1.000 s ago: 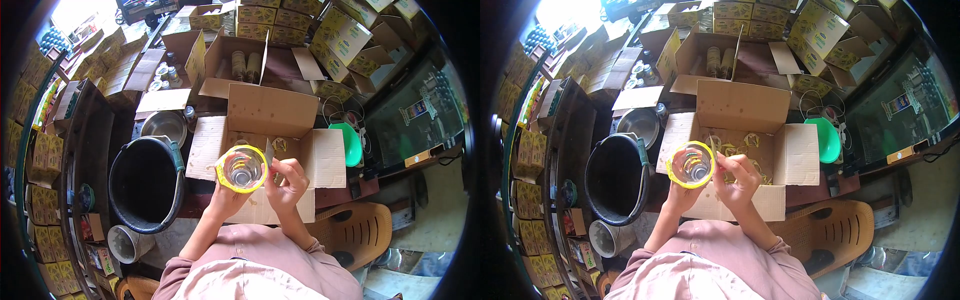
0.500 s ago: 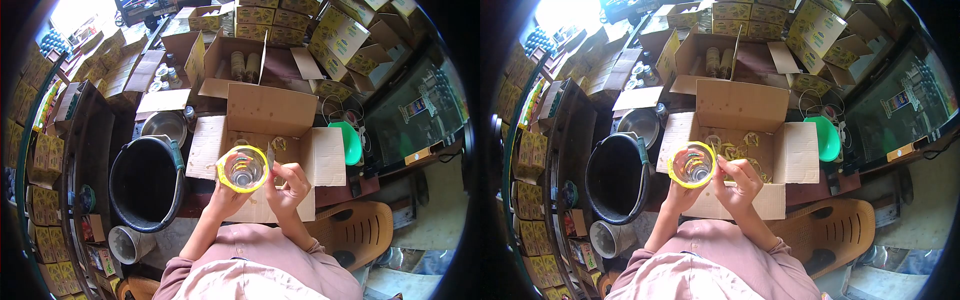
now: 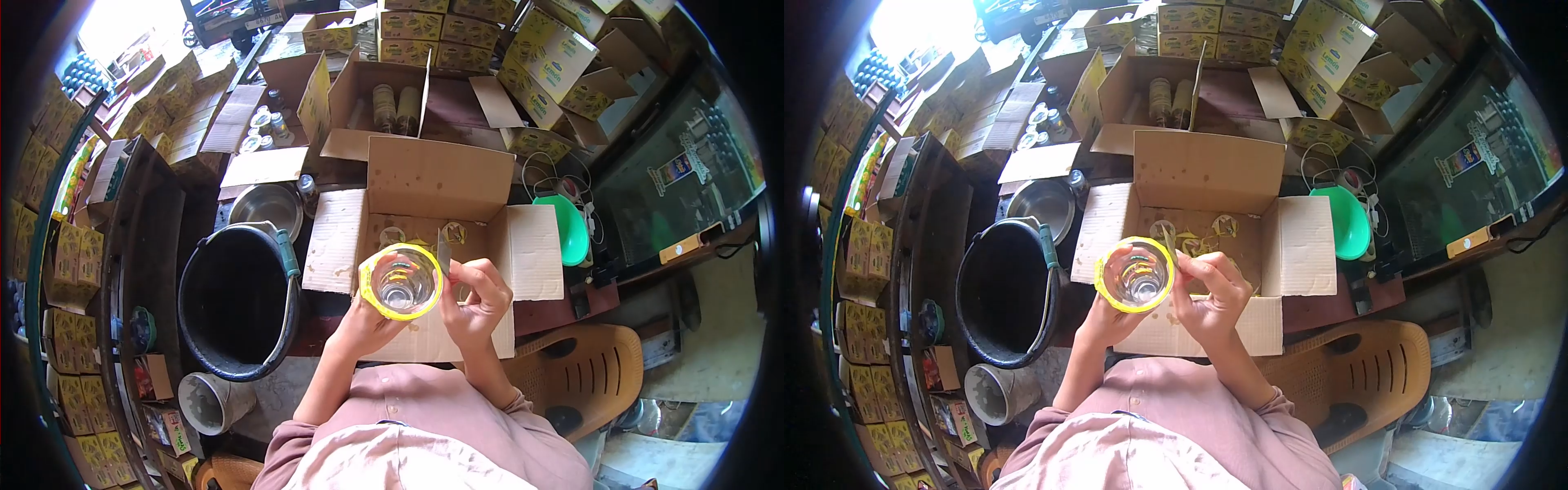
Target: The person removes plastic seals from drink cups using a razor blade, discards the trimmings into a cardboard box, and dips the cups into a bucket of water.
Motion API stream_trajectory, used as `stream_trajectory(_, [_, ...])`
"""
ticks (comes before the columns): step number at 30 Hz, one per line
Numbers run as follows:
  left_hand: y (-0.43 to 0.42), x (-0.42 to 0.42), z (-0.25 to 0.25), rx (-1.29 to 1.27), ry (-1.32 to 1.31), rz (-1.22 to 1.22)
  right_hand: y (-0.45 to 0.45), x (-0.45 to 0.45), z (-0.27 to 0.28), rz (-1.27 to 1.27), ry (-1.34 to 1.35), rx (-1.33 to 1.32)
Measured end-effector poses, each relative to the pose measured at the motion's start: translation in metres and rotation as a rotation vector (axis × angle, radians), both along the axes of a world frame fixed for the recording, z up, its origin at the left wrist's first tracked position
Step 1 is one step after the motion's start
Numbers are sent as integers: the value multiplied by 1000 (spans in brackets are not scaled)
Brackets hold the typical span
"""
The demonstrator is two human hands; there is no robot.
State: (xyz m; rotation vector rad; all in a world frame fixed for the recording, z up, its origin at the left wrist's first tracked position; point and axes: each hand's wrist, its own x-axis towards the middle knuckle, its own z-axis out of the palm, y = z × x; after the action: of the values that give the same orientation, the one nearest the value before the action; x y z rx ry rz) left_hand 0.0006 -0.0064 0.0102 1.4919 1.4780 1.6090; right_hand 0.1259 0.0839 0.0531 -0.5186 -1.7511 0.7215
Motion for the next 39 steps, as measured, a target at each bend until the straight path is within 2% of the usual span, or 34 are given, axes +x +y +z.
stream_trajectory(3, [2, -3, 2, 23, 56, -24, 1, 2, -1, 39, 16, -36])
stream_trajectory(6, [2, -2, 5, -56, -127, -67, 0, 3, 0, 29, 5, -43])
stream_trajectory(10, [3, -2, 3, -50, -53, -113, 1, 1, 3, -33, -26, -12])
stream_trajectory(13, [4, -2, 0, -48, -96, -130, 5, 2, 1, 79, 43, -83])
stream_trajectory(18, [4, -3, 9, -106, -189, -172, 8, 5, 0, 55, 10, -71])
stream_trajectory(25, [3, -10, 9, -115, -140, -243, 11, 8, 4, 170, 22, -138])
stream_trajectory(30, [2, -10, 12, -169, -173, -321, 15, 9, 2, 158, -38, -112])
stream_trajectory(33, [5, -12, 7, -107, -189, -345, 17, 7, 1, 167, -17, -126])
stream_trajectory(36, [12, -6, -6, 64, -219, -256, 14, 5, 2, 145, 3, -150])
stream_trajectory(39, [14, -1, -16, 68, -323, -167, 10, 3, 5, 104, 39, -173])
